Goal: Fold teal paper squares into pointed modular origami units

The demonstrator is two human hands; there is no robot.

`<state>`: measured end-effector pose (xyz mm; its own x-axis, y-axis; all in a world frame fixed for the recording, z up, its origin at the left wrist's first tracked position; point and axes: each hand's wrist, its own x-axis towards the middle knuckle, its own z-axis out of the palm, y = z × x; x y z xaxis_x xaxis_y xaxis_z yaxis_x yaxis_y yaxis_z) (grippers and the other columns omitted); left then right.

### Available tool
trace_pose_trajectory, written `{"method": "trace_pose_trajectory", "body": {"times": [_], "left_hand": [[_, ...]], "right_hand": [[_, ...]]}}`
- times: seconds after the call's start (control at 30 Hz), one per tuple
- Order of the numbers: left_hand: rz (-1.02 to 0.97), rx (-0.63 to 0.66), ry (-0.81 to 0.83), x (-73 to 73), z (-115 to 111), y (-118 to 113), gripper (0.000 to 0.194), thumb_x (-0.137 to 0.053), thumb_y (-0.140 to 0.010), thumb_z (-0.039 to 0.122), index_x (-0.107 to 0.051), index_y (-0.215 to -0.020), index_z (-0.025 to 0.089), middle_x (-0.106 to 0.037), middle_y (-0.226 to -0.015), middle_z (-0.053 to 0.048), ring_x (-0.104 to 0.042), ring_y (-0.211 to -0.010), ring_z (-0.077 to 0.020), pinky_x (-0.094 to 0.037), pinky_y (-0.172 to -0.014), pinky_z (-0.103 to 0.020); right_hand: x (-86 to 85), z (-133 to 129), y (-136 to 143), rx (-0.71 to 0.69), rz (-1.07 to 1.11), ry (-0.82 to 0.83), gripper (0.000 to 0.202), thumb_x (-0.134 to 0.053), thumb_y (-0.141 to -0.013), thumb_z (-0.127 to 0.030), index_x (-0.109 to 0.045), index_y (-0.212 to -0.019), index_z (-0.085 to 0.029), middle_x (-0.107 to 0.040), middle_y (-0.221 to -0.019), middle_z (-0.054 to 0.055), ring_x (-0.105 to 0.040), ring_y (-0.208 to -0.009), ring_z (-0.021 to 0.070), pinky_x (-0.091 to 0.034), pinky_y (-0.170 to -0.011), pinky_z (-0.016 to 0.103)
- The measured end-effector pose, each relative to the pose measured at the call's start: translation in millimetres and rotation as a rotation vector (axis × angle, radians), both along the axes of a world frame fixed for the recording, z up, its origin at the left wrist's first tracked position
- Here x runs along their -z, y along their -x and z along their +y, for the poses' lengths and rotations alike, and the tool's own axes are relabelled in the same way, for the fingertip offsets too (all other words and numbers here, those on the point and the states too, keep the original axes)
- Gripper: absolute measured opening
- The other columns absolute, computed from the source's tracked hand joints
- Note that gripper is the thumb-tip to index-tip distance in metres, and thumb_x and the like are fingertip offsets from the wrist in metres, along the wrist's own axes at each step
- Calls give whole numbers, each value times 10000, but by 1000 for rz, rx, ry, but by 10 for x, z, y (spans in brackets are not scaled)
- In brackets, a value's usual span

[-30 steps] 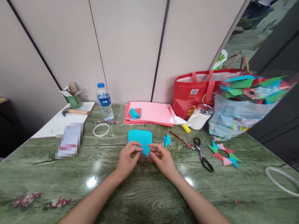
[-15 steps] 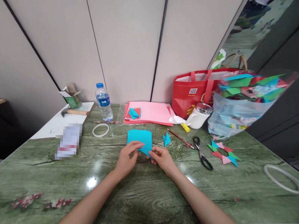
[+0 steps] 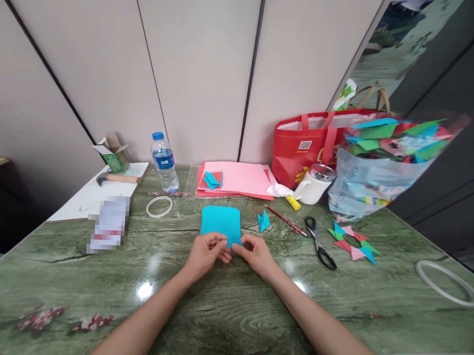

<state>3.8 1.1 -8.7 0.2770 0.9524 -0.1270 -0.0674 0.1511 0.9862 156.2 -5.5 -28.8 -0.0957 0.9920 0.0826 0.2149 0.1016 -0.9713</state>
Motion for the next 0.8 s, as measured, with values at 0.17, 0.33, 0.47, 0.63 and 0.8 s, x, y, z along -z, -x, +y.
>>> {"method": "trace_pose_trajectory", "body": {"times": [0.17, 0.33, 0.47, 0.63, 0.8], "left_hand": [[-3, -26, -13, -13, -18, -7, 273, -642, -646, 348, -542, -757, 119, -643, -567, -25, -623, -469, -155, -515, -468, -261], [-54, -74, -28, -44, -14, -4, 294, -638, -655, 363, -523, -782, 124, -649, -584, -31, -626, -484, -166, -519, -479, -276], [-40, -80, -53, -48, -12, -6, 296, -620, -669, 380, -521, -777, 124, -649, -591, -37, -614, -467, -156, -506, -463, -267], [165, -153, -242, 9, 26, 51, 295, -575, -710, 388, -551, -863, 137, -643, -643, -38, -581, -464, -142, -459, -411, -243], [612, -274, -757, 130, 128, 185, 265, -621, -698, 256, -594, -953, 193, -633, -965, -81, -577, -909, -222, -452, -820, -394]], "right_hand": [[-18, -10, 5, 80, 57, -40, 316, -658, -602, -394, -452, -506, -174, -353, -467, -71, -304, -438, 70, -247, -429, 207], [-65, -10, -15, 70, 227, 105, 323, -634, -624, -459, -509, -554, -170, -439, -462, -58, -380, -402, 76, -310, -414, 212], [-85, -21, -17, 57, 250, 66, 366, -633, -647, -446, -465, -479, -167, -441, -427, -57, -387, -389, 63, -307, -407, 196], [-56, -1, -4, 117, 370, 169, 327, -666, -614, -447, -527, -552, -158, -527, -473, -38, -453, -390, 70, -372, -403, 196], [-35, 87, -107, 453, 638, 72, 304, -613, -663, -484, -553, -679, -186, -619, -581, -4, -562, -495, 113, -494, -525, 252]]}}
